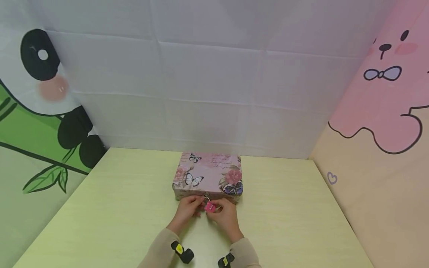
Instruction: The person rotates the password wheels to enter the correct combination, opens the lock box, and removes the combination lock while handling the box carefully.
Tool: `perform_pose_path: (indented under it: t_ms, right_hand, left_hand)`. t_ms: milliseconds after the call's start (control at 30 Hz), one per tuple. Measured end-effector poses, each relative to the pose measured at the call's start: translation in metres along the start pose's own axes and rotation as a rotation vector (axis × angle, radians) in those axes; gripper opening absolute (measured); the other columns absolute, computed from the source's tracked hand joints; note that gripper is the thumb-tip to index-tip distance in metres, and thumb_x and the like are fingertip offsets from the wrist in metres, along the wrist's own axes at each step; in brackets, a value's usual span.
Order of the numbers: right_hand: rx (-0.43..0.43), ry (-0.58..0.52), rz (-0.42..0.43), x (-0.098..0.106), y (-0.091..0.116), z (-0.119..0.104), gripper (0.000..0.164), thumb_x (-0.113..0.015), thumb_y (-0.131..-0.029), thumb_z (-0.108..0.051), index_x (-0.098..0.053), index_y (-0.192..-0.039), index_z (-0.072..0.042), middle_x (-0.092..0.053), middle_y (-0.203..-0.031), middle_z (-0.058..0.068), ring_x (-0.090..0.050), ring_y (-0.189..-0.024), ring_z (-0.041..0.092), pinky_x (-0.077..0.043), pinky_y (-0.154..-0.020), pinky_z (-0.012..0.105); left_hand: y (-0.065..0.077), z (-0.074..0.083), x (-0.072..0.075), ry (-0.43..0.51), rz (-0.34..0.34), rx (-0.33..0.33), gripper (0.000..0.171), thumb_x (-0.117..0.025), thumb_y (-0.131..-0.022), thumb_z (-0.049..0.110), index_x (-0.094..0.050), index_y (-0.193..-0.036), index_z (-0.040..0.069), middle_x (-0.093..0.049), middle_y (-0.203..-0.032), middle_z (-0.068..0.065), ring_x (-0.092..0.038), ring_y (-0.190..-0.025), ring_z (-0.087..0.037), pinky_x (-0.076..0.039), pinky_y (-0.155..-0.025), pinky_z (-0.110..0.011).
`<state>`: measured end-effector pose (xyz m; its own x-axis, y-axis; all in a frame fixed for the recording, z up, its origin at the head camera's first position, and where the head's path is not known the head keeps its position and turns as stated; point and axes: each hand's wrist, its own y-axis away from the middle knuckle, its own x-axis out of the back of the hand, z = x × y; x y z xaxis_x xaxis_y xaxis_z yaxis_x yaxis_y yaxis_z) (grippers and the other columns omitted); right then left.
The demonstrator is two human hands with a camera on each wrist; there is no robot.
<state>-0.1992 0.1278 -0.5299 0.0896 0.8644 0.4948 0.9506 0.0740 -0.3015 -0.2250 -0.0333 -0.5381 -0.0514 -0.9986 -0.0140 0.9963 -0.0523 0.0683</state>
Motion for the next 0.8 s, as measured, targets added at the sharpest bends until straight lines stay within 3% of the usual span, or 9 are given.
perform_pose_path:
  t_ms: [267, 467, 800]
  right_hand:
    - [-0.005, 0.01, -0.015, -0.001, 0.0, 0.002, 0.031, -0.086, -0.068, 0.001, -0.075, -0.096, 0.003, -0.065, -0.084, 0.005, -0.057, -0.066, 0.01, -0.05, -0.057, 0.02]
    - [-0.059, -0.016, -0.05, -0.001, 0.0, 0.004, 0.032, -0.086, -0.07, 0.0, -0.073, -0.099, 0.004, -0.067, -0.087, 0.008, -0.06, -0.07, 0.014, -0.052, -0.059, 0.022]
    - [-0.13, -0.105, -0.057, -0.006, -0.002, 0.004, 0.03, -0.086, -0.074, -0.006, -0.072, -0.098, 0.007, -0.067, -0.078, 0.007, -0.061, -0.066, 0.011, -0.053, -0.056, 0.023]
  left_hand:
    - [0.003, -0.001, 0.003, -0.003, -0.021, 0.004, 0.027, -0.06, -0.098, 0.01, -0.067, -0.102, -0.016, -0.071, -0.084, -0.012, -0.063, -0.069, -0.012, -0.052, -0.052, -0.021]
    - [0.008, -0.007, 0.005, 0.067, -0.082, 0.011, 0.029, -0.058, -0.1, 0.009, -0.063, -0.107, -0.019, -0.073, -0.087, -0.018, -0.072, -0.072, -0.02, -0.06, -0.058, -0.029]
    - [0.009, -0.013, 0.003, 0.134, -0.068, 0.038, 0.029, -0.058, -0.101, 0.01, -0.063, -0.103, -0.019, -0.071, -0.08, -0.011, -0.067, -0.065, -0.012, -0.06, -0.059, -0.031]
